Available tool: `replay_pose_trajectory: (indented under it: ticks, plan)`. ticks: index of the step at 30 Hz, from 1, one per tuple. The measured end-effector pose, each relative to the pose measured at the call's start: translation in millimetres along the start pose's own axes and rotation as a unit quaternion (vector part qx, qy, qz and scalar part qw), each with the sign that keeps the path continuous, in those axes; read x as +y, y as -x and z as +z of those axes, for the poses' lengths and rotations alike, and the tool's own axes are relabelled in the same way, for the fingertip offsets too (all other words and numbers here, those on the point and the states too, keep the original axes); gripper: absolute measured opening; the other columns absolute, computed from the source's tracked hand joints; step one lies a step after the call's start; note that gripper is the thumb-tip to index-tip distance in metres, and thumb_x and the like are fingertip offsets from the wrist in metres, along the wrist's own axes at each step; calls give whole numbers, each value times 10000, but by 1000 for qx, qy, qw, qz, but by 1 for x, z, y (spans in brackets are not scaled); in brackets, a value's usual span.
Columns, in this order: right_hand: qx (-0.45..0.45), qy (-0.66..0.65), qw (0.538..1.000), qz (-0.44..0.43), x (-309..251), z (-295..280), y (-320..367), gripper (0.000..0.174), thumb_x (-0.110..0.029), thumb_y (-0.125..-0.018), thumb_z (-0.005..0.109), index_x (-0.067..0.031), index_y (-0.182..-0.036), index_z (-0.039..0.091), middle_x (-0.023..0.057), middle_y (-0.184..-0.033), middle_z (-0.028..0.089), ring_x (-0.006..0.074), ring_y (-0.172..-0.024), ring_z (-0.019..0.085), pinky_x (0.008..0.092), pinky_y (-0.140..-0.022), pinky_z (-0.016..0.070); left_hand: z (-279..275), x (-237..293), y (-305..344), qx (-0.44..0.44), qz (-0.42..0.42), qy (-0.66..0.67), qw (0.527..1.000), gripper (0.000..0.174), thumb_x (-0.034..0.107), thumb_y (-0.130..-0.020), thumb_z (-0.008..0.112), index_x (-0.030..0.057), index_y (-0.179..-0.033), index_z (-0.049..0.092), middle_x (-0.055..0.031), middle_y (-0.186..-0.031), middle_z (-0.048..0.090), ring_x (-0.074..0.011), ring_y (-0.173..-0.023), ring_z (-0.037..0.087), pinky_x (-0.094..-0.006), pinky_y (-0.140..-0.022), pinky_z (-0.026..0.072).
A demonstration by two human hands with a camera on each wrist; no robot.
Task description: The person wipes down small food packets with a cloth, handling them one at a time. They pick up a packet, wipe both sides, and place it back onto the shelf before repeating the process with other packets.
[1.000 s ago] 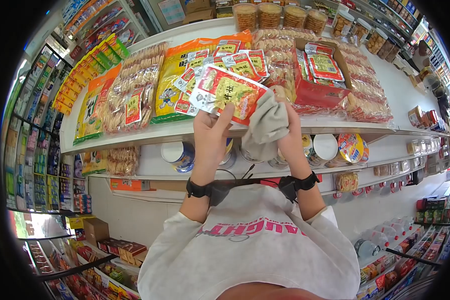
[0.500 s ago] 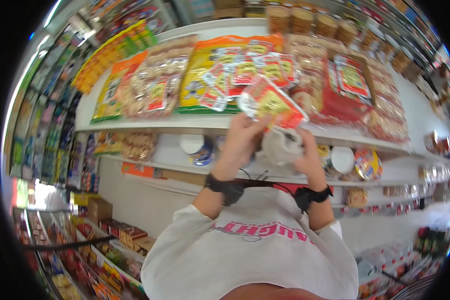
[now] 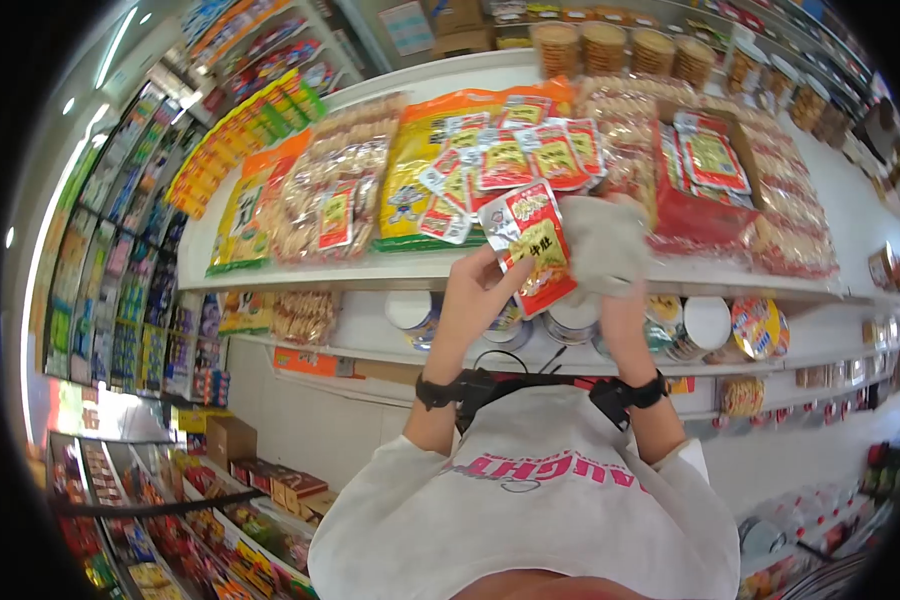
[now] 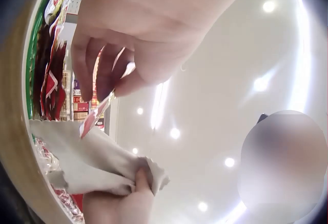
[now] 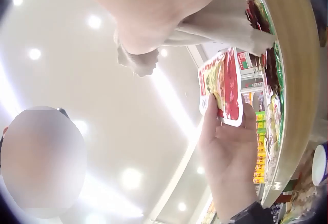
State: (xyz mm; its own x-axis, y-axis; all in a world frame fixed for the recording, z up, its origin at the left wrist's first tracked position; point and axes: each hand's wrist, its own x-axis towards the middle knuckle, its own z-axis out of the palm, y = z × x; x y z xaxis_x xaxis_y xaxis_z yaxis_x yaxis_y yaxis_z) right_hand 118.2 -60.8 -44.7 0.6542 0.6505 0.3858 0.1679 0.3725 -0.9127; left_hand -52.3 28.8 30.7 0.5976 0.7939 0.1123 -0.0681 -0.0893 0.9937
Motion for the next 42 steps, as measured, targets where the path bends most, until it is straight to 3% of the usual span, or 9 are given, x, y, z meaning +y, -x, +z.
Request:
replay_pose_trajectory:
  ticks: [4,7,10,16,21,29,31,39,42]
  plan:
    - [-179,-2,961,212,-30,14,-7,425,-53,-900,618,5,-1312,529,109,-1166,656,221,-1125,619,361,-986,475,11,-12,4,5,33,-3,999,177,48,-963,659,-69,-1095,670,0,-951,662,-29,-838,559,-201,-725,449]
    - [-178,0,977,117,-38,13,-2,417,-9,-876,598,8,-1289,546,107,-1112,680,228,-1139,612,364,-979,472,-3,-19,-2,23,2,-4,1000,219,45,-955,667,-72,-1138,638,-24,-1035,658,-38,-873,570,-207,-736,465]
    - [-209,48,971,105,-12,3,0,520,-49,-924,581,7,-1420,437,138,-1353,570,209,-1244,536,337,-1064,417,5,-25,3,24,6,36,999,326,27,-943,671,-62,-1241,571,-59,-1101,673,-68,-943,617,-231,-809,510]
    - [-60,18,998,-11,-34,23,-5,703,7,-849,613,-13,-1501,350,149,-1454,510,227,-1275,527,340,-1084,390,14,-26,4,27,4,95,995,381,8,-936,670,-67,-1285,537,-130,-1164,684,-121,-1022,654,-250,-882,532]
    - [-171,58,982,-56,-35,11,-8,543,-34,-822,692,-1,-1346,551,154,-1324,596,261,-1199,588,353,-1026,445,3,-11,6,96,25,115,988,348,26,-941,676,-76,-1255,564,-131,-1136,699,-107,-992,657,-235,-848,536]
    - [-313,-3,950,3,-40,75,-39,599,-59,-769,754,18,-1330,556,172,-1300,594,270,-1216,583,345,-1036,439,-24,13,19,224,152,108,957,473,51,-942,677,-19,-1386,530,-139,-1198,660,-150,-1052,645,-272,-887,541]
    - [-349,1,935,-59,-32,107,-49,596,-74,-779,739,18,-1338,552,191,-1300,591,301,-1227,579,366,-1041,439,-62,-19,14,264,159,-36,951,411,63,-951,665,-23,-1342,571,-132,-1197,661,-141,-1047,640,-261,-881,536]
    - [-380,23,921,-84,-2,182,-68,594,-80,-803,648,24,-1374,520,235,-1295,591,365,-1161,595,408,-1031,444,-195,-20,-39,406,195,-238,861,408,160,-906,696,-30,-1262,639,-167,-1159,682,-235,-1078,638,-381,-946,493]
    - [-377,24,924,-59,-6,164,-63,608,-96,-801,680,28,-1373,517,220,-1303,592,341,-1202,583,397,-1050,434,-233,-49,-63,446,199,-537,687,428,197,-871,716,-11,-1240,650,-188,-1022,678,-348,-1033,635,-447,-961,481]
